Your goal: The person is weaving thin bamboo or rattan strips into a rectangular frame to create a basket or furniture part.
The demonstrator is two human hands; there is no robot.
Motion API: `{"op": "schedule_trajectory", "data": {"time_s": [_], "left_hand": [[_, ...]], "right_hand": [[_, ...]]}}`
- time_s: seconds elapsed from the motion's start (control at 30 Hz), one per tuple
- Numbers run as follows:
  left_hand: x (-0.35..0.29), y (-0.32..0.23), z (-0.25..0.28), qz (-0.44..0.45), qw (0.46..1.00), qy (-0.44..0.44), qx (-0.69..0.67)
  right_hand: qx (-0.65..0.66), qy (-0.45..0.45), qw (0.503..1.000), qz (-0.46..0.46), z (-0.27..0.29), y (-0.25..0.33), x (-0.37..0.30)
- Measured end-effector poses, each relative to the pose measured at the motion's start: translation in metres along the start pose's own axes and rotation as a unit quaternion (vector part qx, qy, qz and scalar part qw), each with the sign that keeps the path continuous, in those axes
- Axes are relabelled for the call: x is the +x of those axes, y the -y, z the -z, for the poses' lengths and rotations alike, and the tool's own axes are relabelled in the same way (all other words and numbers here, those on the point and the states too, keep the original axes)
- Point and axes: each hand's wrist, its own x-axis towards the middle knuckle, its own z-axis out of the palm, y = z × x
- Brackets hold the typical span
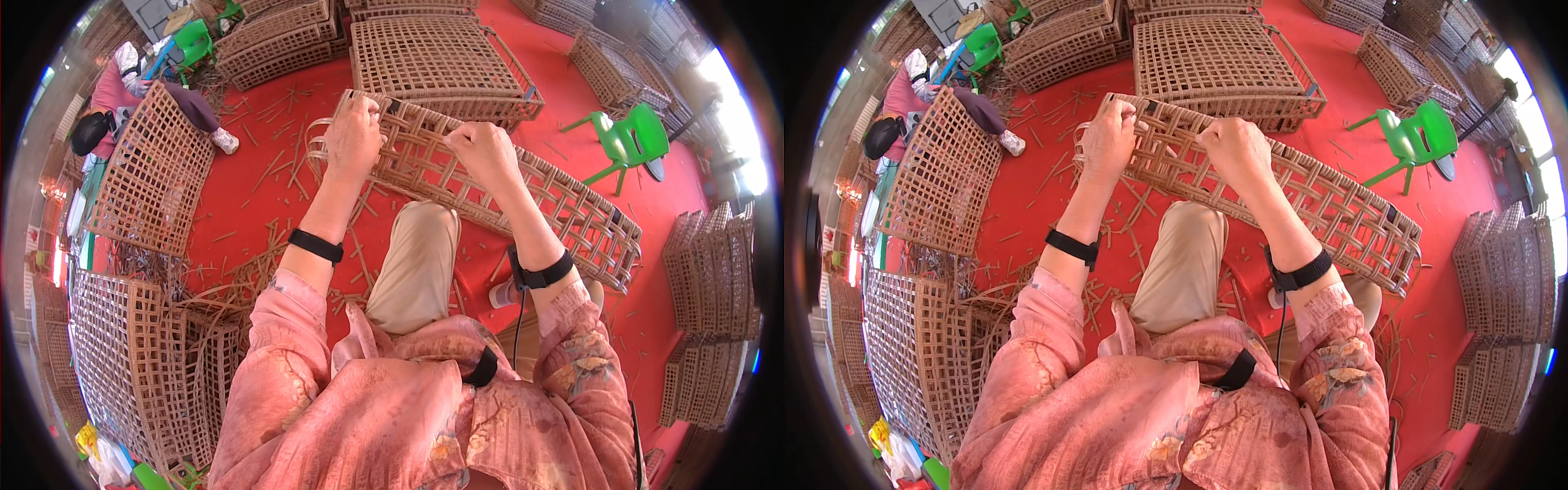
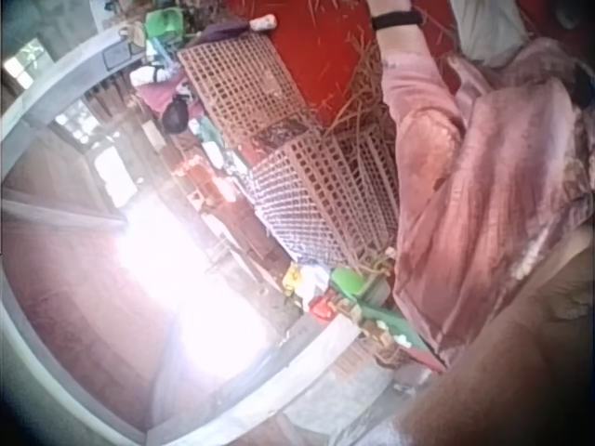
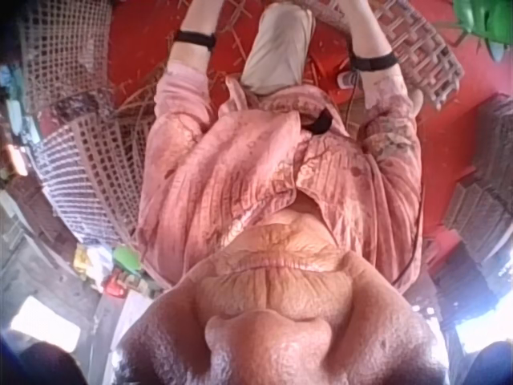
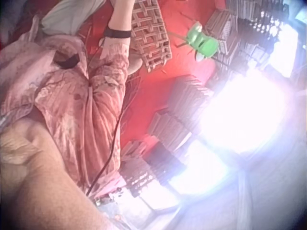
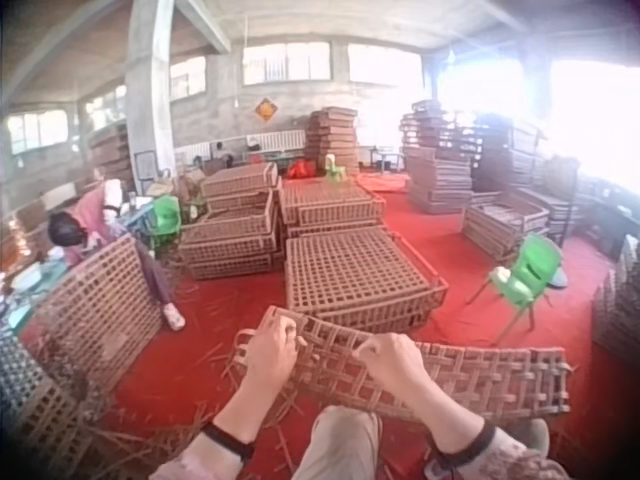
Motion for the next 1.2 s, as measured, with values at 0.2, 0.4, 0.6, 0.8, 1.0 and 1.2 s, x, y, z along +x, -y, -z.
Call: {"op": "schedule_trajectory", "data": {"time_s": [0.2,0.4,0.6,0.8,1.0,1.2], "left_hand": [[0.004,-0.018,0.005,-0.003,0.990,0.055,0.129],[0.028,0.011,0.014,0.182,0.964,0.043,-0.190],[0.025,0.036,0.004,0.195,0.956,-0.060,-0.209],[0.029,0.060,0.022,0.220,0.951,-0.115,-0.184],[0.049,0.093,0.031,0.185,0.951,-0.153,-0.194],[0.081,0.092,0.107,0.090,0.962,-0.222,-0.128]], "right_hand": [[-0.027,-0.008,0.999,-0.021,-0.008,-0.003,0.006],[-0.064,-0.011,0.998,0.009,-0.016,0.009,0.007],[-0.075,0.011,0.997,0.032,-0.025,0.016,0.015],[0.051,0.048,0.998,-0.006,0.002,0.025,-0.004],[-0.055,-0.035,0.989,0.134,-0.019,0.019,0.007],[-0.034,-0.049,0.981,0.184,-0.037,0.047,0.030]]}}
